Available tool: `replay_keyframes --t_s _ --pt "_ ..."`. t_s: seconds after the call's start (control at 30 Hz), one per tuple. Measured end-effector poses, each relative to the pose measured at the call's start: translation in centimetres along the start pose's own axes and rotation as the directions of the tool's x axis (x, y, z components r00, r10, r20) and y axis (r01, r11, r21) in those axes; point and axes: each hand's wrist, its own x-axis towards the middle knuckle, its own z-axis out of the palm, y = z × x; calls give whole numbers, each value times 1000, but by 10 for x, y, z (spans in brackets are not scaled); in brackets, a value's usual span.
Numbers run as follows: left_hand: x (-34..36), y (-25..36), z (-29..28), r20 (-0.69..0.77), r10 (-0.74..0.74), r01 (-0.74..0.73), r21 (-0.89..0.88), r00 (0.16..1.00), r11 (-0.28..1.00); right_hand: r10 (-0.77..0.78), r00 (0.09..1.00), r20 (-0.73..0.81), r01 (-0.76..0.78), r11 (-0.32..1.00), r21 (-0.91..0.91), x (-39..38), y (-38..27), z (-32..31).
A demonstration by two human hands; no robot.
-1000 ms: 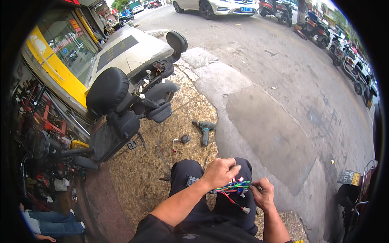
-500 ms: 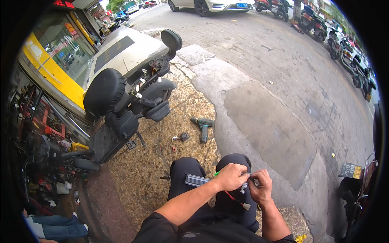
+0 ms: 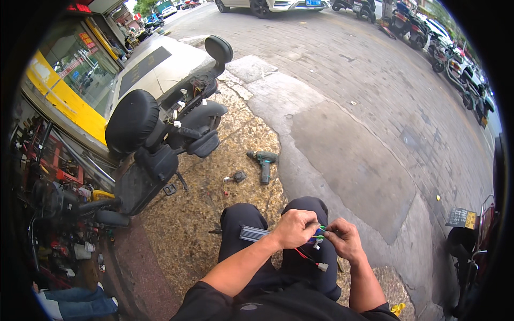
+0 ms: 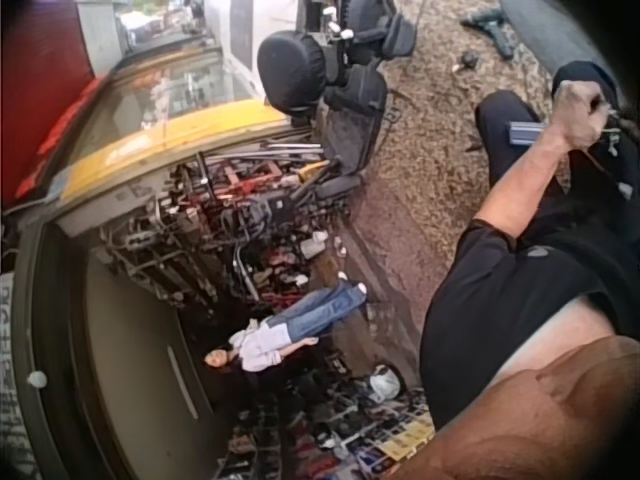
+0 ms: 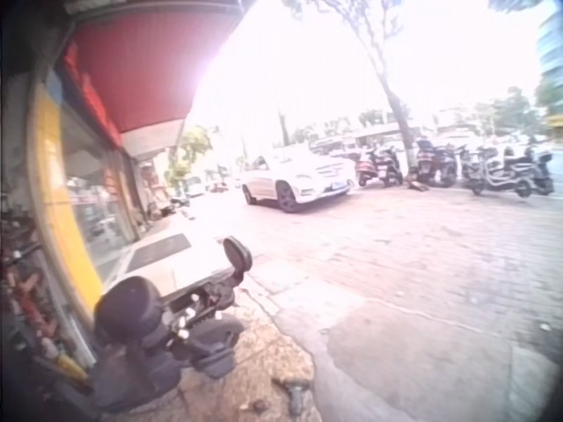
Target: The person sits on the ground and works on a bundle of multicolored wires, stripping insulation and twisting connections. They use pliers to cut and strip wires, then twist the exposed ends together by hand.
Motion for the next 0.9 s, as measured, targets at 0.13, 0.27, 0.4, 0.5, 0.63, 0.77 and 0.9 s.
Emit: replay_keyframes --t_s 0.13,0.27,0.4,0.5,0.63,0.77,0.9 --pt "-6 -1 -14 -215 -186 164 -118 959 979 76 996 -41 -77 997 -12 0 -2 0" --pt "-24 5 -8 -136 -108 111 12 985 994 149 984 -100 -140 986 95 -5 2 10" --pt "-36 13 8 -131 30 14 325 991 946 177 974 -140 -152 973 174 -2 3 16" --pt "-36 13 18 -127 92 -23 463 988 886 160 980 -121 -140 977 163 0 0 16" --pt "-35 4 26 -32 131 -91 559 991 824 153 983 -103 -139 981 134 1 -4 13" --pt "-33 -2 25 -15 91 -65 589 996 806 168 979 -115 -152 979 137 -1 -6 12" --pt "-34 -1 19 11 -31 18 604 999 797 177 977 -121 -163 980 117 -1 -4 13"
